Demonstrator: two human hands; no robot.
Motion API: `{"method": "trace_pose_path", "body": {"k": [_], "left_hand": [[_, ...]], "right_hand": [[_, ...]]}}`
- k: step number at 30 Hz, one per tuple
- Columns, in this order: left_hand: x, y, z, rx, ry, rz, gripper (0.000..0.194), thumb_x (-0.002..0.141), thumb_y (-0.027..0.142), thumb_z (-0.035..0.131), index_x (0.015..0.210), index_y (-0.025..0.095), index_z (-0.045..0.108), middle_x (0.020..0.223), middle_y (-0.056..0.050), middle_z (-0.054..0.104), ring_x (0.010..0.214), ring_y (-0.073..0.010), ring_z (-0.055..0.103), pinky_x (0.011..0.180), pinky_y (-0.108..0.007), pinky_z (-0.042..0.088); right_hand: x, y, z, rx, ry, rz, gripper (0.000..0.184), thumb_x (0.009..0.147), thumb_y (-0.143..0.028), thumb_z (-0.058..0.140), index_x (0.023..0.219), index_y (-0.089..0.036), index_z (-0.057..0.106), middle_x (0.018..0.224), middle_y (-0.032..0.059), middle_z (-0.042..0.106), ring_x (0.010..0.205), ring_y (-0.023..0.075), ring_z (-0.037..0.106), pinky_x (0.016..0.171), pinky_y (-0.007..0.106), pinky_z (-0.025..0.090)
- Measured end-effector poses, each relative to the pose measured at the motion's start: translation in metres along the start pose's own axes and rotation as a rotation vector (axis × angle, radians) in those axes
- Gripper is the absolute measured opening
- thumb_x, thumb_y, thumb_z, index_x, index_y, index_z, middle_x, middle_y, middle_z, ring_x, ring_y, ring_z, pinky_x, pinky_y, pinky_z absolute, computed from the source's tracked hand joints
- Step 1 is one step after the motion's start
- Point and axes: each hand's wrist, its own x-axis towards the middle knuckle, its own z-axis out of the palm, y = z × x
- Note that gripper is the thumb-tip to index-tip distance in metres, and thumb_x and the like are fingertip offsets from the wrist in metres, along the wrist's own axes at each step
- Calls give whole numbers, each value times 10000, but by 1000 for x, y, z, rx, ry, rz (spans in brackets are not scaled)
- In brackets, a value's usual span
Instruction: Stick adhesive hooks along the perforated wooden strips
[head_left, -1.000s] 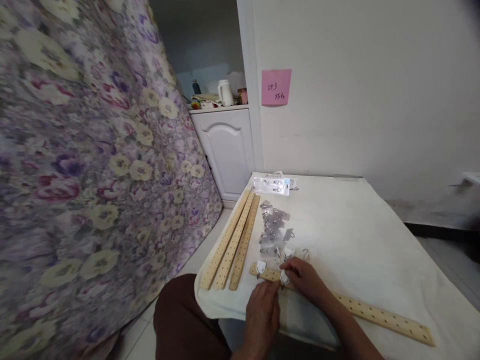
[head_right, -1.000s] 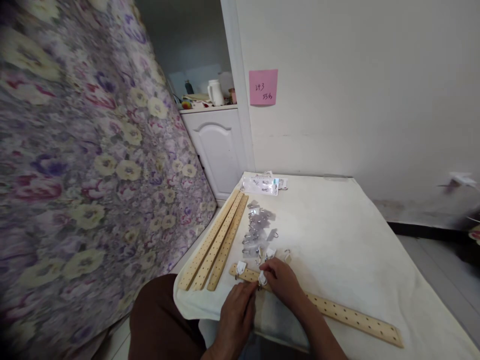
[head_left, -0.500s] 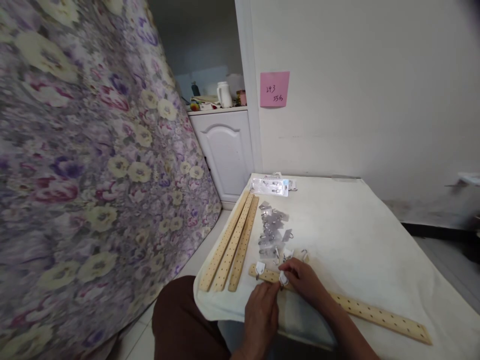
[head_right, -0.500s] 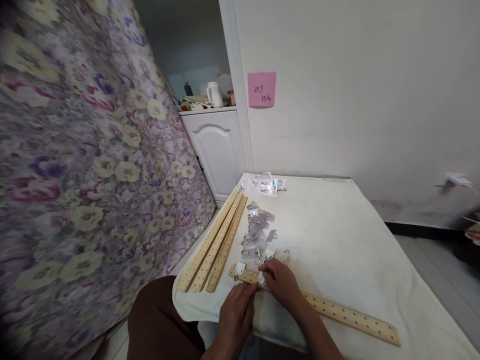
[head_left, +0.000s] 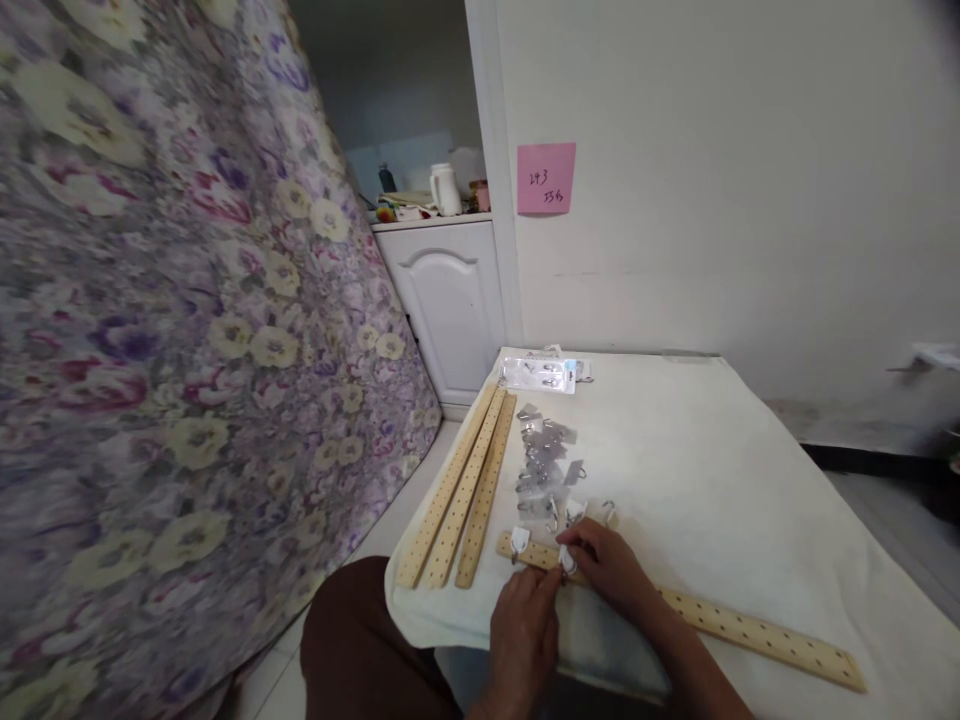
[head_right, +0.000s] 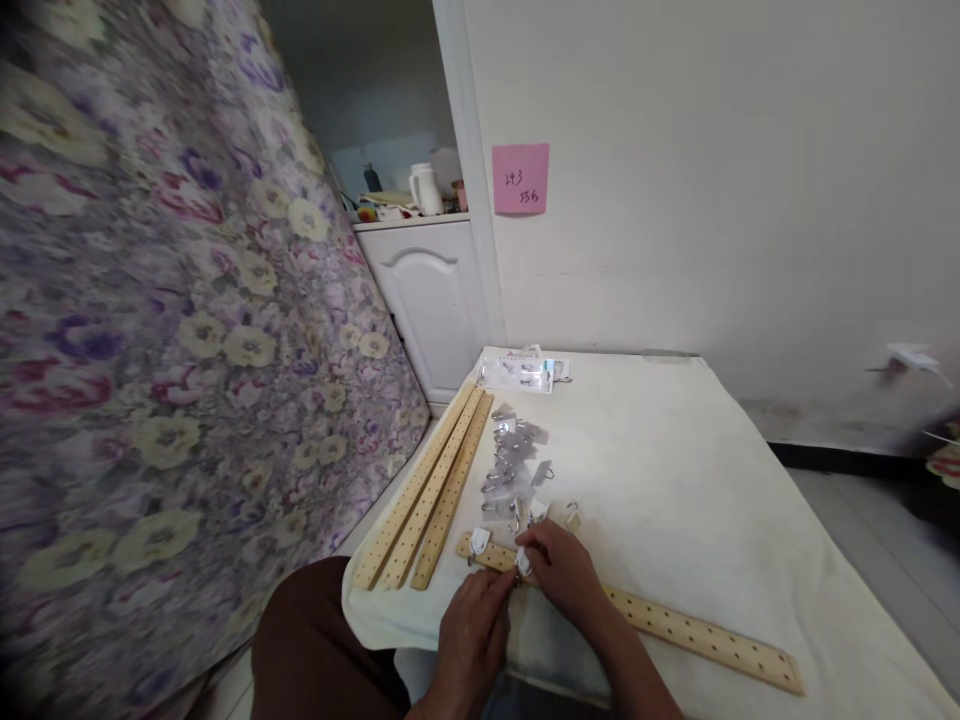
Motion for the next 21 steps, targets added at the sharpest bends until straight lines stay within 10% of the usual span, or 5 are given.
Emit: {"method": "trace_pose_path", "body": {"k": [21], "left_hand": [[3, 3, 0, 38, 61, 2, 319, 878, 154, 473, 1184, 204, 546, 992, -85, 639, 889, -215, 595, 746, -368, 531]], "right_hand": [[-1, 3, 1, 34, -10, -14, 236, 802, -225, 519, 950, -234, 702, 975, 38, 688, 967, 197, 611, 882, 314, 436]]}}
